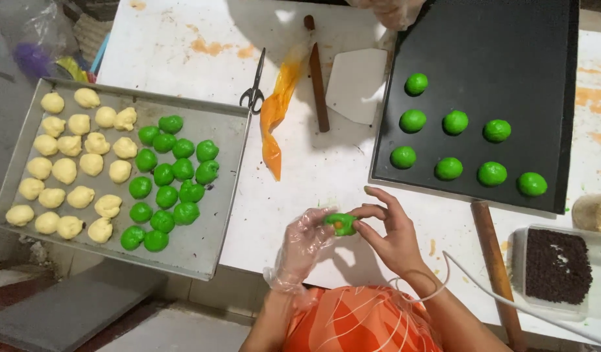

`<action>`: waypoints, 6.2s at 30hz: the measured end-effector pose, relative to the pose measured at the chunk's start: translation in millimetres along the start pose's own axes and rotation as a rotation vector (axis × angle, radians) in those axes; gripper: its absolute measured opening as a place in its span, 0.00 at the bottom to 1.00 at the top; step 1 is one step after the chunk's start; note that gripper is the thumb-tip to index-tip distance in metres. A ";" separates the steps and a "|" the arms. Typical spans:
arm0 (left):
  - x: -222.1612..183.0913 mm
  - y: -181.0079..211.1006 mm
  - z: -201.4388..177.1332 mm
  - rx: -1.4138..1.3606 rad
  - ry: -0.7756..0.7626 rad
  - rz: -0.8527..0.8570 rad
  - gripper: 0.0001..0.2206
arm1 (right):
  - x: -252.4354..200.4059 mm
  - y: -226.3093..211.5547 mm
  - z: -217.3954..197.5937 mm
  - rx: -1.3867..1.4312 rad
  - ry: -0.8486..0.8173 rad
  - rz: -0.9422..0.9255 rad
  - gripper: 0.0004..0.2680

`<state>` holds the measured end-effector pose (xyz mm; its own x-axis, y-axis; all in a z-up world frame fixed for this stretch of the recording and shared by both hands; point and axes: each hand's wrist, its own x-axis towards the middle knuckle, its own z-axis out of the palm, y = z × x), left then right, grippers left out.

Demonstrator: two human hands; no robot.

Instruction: Filling and sealing green dough balls with a piping bag and hand-rolling them into spheres.

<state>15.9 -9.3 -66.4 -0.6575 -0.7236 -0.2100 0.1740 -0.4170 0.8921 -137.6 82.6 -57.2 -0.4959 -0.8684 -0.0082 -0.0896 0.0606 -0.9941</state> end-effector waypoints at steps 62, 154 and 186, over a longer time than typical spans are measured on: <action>-5.4 28.1 22.2 0.422 0.175 0.167 0.14 | 18.5 9.5 23.7 -0.499 0.081 -0.358 0.06; -25.8 -69.3 -129.2 1.499 0.719 0.300 0.16 | 84.6 83.6 63.8 -0.766 -0.445 -0.269 0.20; -27.8 -55.5 -124.3 1.412 0.770 0.522 0.12 | 48.9 105.0 55.4 -0.498 -0.472 -0.127 0.26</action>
<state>115.6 -34.5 -159.8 -0.1877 -0.8734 0.4493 -0.7818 0.4098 0.4700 -123.4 19.2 -168.0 -0.0372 -0.9979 -0.0533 -0.5638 0.0650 -0.8233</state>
